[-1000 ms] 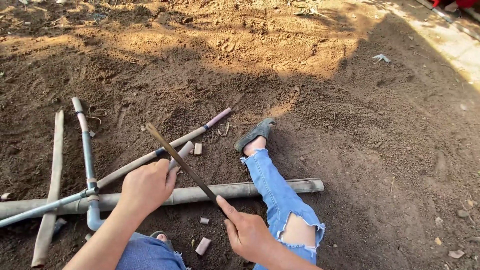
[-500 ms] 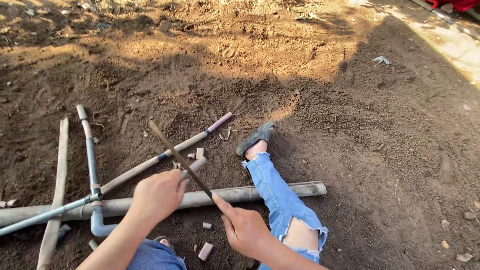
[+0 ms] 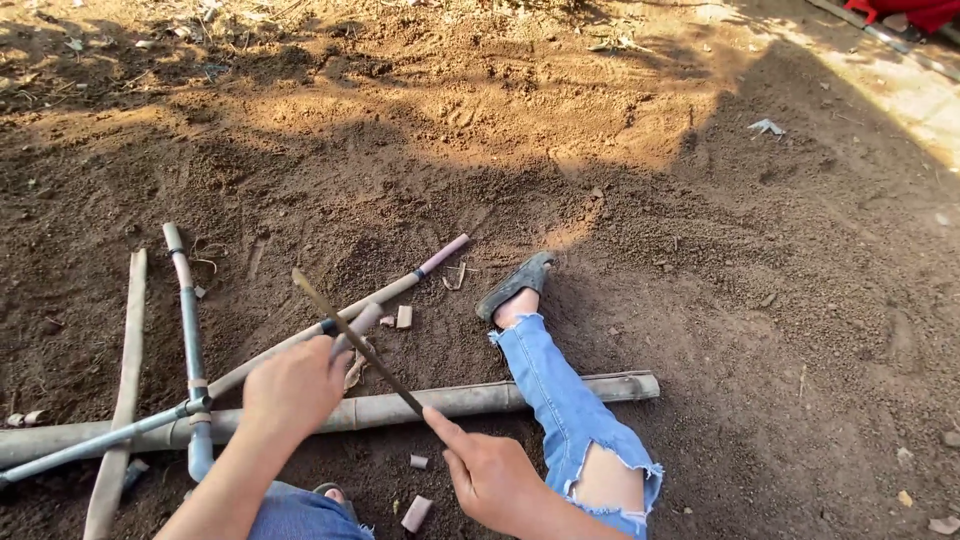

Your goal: A person is sawing a PVC pipe using a handheld hacksaw blade while sitting on the ground.

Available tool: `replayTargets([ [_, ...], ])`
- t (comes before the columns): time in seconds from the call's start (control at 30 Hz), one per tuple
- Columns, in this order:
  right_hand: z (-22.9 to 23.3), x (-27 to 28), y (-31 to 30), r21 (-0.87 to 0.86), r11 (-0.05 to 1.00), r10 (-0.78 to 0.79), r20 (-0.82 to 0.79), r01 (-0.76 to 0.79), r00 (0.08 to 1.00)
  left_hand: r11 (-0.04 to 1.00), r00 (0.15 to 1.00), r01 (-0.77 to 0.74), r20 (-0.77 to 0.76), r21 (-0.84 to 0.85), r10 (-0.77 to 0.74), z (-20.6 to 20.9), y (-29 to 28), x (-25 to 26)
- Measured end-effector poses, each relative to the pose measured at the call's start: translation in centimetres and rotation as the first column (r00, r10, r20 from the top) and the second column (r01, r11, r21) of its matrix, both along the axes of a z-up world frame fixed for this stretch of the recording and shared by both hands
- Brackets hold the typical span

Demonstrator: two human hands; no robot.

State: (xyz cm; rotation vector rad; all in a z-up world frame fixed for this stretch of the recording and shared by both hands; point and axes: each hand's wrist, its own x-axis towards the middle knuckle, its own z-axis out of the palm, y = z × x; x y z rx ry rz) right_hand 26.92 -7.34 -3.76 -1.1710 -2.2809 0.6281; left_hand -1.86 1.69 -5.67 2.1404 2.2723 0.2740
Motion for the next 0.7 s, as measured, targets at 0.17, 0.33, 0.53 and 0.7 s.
replayTargets([
  [0.17, -0.7, 0.4, -0.8, -0.026, 1.000, -0.001, -0.017, 0.000, 1.000, 0.964, 0.990, 0.127, -0.098, 0.234, -0.106, -1.1, -0.7, 0.3],
  [0.33, -0.2, -0.1, -0.1, -0.053, 0.998, -0.050, -0.059, 0.047, 0.997, 0.967, 0.979, 0.201, 0.061, -0.159, -0.193, 2.3, -1.7, 3.0],
  [0.53, 0.5, -0.4, 0.3, -0.044, 0.997, -0.063, -0.023, 0.062, 0.998, 0.994, 0.997, 0.063, 0.039, 0.084, -0.067, 0.3, -0.5, 0.7],
  [0.7, -0.4, -0.2, -0.2, -0.054, 0.997, -0.052, -0.059, 0.049, 0.997, 0.920, 0.992, 0.121, -0.072, 0.372, -0.101, -0.9, -0.2, 0.3],
])
